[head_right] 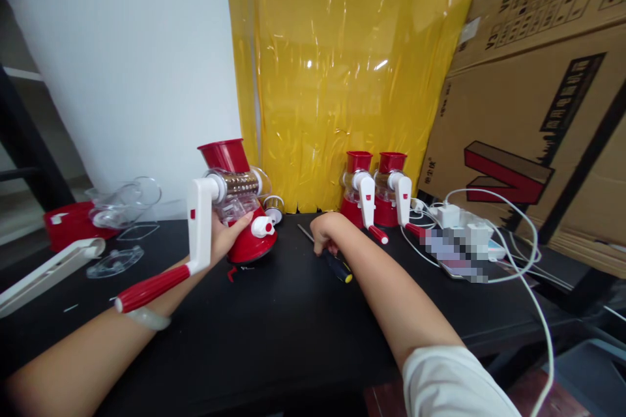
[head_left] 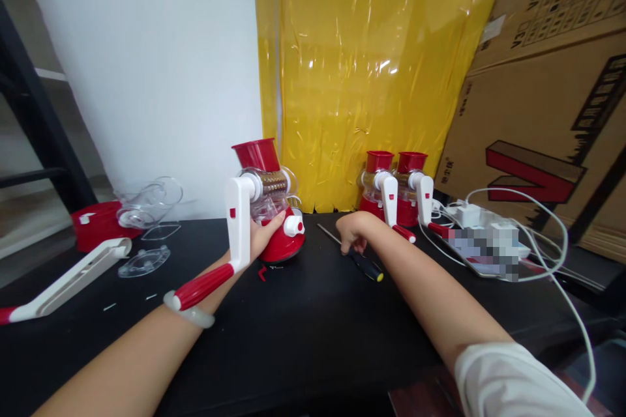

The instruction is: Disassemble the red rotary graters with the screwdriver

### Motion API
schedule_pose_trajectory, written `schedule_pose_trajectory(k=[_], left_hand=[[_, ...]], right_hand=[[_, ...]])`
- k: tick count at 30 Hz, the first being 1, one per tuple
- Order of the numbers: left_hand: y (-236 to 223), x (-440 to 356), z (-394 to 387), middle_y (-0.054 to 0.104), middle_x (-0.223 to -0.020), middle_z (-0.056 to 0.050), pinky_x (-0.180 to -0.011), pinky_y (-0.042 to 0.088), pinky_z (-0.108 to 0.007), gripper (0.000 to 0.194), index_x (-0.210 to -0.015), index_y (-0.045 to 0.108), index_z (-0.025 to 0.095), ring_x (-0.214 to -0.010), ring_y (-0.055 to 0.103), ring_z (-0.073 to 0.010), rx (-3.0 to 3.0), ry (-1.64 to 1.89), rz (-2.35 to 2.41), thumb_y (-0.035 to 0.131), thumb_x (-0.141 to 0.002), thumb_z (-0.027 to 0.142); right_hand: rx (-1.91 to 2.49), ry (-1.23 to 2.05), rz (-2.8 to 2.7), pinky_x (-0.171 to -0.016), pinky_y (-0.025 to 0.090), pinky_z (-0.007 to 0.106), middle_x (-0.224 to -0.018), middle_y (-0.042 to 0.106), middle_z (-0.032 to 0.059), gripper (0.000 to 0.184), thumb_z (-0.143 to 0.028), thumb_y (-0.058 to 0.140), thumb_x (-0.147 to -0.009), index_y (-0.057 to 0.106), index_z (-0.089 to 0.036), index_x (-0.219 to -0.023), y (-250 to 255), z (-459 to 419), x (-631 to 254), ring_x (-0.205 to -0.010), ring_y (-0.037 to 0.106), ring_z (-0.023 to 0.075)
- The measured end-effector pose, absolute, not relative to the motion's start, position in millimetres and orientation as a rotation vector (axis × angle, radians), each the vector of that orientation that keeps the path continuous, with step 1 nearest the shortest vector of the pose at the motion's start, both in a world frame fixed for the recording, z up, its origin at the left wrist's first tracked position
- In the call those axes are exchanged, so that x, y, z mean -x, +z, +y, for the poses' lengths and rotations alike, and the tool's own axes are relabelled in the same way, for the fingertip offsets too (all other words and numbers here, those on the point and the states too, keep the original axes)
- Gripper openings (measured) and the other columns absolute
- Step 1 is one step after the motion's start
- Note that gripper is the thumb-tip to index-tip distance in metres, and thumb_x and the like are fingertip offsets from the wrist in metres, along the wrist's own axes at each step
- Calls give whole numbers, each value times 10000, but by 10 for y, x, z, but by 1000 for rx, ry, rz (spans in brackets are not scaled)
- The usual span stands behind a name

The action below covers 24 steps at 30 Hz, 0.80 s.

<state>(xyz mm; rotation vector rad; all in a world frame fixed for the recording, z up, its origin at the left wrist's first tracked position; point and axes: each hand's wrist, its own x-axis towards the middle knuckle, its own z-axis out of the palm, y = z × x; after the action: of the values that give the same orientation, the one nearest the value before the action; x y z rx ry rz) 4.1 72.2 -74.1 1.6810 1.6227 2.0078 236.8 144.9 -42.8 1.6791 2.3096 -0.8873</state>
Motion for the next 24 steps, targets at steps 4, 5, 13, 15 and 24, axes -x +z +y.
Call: schedule_pose_trajectory(k=[4, 5, 13, 15, 24], left_hand=[[-719, -97, 679, 606, -1275, -140, -1103, 363, -497, 690, -1273, 535, 197, -1199, 571, -315, -1706, 1966, 1551, 745, -670, 458], [-714, -114, 667, 599, -1286, -144, -1100, 366, -501, 697, -1279, 528, 192, -1196, 573, -315, -1715, 1958, 1524, 741, -672, 460], [-721, -247, 570, 630, -1219, -147, -1068, 402, -499, 668, -1245, 531, 157, -1158, 596, -307, -1828, 1873, 1420, 734, -685, 459], [-709, -284, 532, 637, -1208, -154, -1042, 431, -489, 665, -1231, 528, 142, -1127, 615, -306, -1849, 1823, 1378, 733, -684, 462], [-621, -374, 462, 667, -1178, -149, -1006, 459, -506, 612, -1157, 582, 151, -1097, 631, -330, -1940, 1619, 1274, 708, -681, 514]], right_hand=[[-1785, -946, 2361, -467, 509, 335, -395, 538, -9, 391, -155, 877, -230, 568, -112, -467, -391, 1512, -2470, -457, 610, 203], [-1813, -954, 2407, -484, 511, 340, -400, 543, -8, 386, -153, 877, -239, 564, -122, -462, -368, 1520, -2489, -471, 616, 208], [-1802, -1047, 3175, -866, 463, 289, -896, 718, 72, 196, -363, 693, -763, 658, -171, -756, -63, 1454, -2326, -936, 641, 170], [-1518, -1570, 3329, -869, 470, 276, -994, 711, 66, 366, -503, 518, -874, 663, -168, -882, -38, 1374, -2197, -929, 635, 134], [-732, -2918, 2710, -607, 510, 259, -664, 677, 17, 455, -574, 761, -634, 638, -152, -749, -70, 1187, -2063, -586, 607, 118]])
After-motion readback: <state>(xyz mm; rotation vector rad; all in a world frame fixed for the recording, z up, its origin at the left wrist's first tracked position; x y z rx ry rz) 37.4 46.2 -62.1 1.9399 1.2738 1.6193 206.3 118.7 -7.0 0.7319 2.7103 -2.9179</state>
